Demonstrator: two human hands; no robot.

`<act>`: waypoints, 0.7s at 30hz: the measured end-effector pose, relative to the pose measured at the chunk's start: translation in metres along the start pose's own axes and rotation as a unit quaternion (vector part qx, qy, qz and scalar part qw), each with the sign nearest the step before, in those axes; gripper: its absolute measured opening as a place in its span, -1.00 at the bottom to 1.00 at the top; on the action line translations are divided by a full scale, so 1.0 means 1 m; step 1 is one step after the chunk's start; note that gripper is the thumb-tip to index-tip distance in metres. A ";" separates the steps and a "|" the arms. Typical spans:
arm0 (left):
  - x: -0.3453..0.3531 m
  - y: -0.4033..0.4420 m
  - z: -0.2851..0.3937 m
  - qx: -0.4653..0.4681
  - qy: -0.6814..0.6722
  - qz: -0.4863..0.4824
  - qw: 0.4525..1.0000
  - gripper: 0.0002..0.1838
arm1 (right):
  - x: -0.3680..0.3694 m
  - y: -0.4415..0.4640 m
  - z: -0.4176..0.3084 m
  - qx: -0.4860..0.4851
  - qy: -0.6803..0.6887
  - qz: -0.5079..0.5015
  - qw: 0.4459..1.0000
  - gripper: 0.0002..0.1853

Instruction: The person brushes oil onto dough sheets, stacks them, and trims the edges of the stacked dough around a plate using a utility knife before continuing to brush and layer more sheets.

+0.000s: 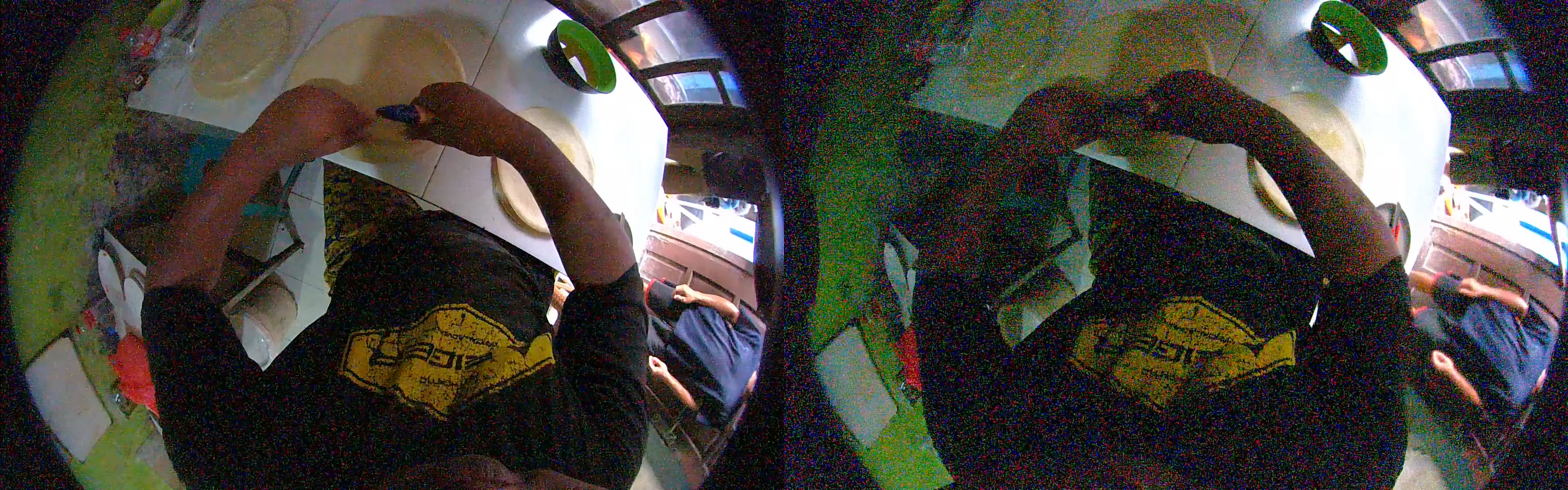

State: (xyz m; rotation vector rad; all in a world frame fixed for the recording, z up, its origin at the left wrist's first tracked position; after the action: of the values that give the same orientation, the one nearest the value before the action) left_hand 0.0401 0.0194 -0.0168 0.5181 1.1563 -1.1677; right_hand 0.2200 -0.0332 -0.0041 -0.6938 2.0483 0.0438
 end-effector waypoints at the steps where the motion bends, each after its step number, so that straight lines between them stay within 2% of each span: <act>1: 0.000 -0.002 0.003 0.077 0.037 0.053 0.995 -0.63 | 0.002 0.000 0.002 0.023 0.062 -0.025 0.998 -0.65; 2: -0.010 -0.009 0.003 0.076 0.048 0.054 0.994 -0.63 | 0.001 0.008 -0.001 0.017 0.059 -0.016 0.998 -0.65; 4: -0.034 -0.031 0.016 0.099 -0.026 0.106 0.989 -0.73 | 0.009 0.023 -0.010 -0.027 -0.020 -0.002 0.999 -0.67; 8: -0.005 -0.027 -0.003 0.098 -0.052 0.135 0.985 -0.75 | -0.005 0.025 -0.024 0.006 -0.033 0.022 0.999 -0.69; 11: -0.008 -0.025 -0.011 0.097 -0.007 0.161 0.982 -0.73 | -0.006 0.024 -0.021 0.032 -0.043 0.039 0.998 -0.72; 13: -0.025 -0.022 -0.014 -0.053 -0.099 0.163 0.980 -0.73 | 0.006 0.023 -0.004 -0.110 -0.047 0.155 0.981 -0.75; 14: -0.026 -0.021 -0.016 -0.048 -0.093 0.168 0.980 -0.73 | -0.003 0.024 -0.003 -0.110 -0.053 0.161 0.979 -0.75; 16: -0.020 -0.022 -0.020 0.004 -0.013 0.234 0.972 -0.71 | -0.014 0.030 0.010 -0.008 -0.116 0.078 0.990 -0.74; 19: -0.018 -0.026 -0.040 0.018 0.000 0.256 0.967 -0.67 | -0.049 0.052 0.018 -0.006 -0.181 0.106 0.978 -0.71; 20: -0.027 -0.029 -0.051 0.021 0.003 0.255 0.967 -0.67 | -0.064 0.060 0.015 -0.036 -0.191 0.101 0.976 -0.72; 21: -0.040 -0.031 -0.072 -0.036 -0.060 0.224 0.972 -0.64 | -0.081 0.068 0.008 -0.064 -0.202 0.094 0.973 -0.73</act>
State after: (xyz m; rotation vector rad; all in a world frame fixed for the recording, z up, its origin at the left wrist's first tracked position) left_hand -0.0166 0.0849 -0.0011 0.6070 0.9124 -0.7527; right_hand 0.2256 0.0633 0.0397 -0.5159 1.7189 0.3993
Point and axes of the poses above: each hand's wrist, its own y-axis towards the middle knuckle, its own x-axis out of the palm, z = x × y, the point moved 5 cm from there along y, towards the middle knuckle, and after that the axes turned 1 degree about -z, right-handed, at the moved point
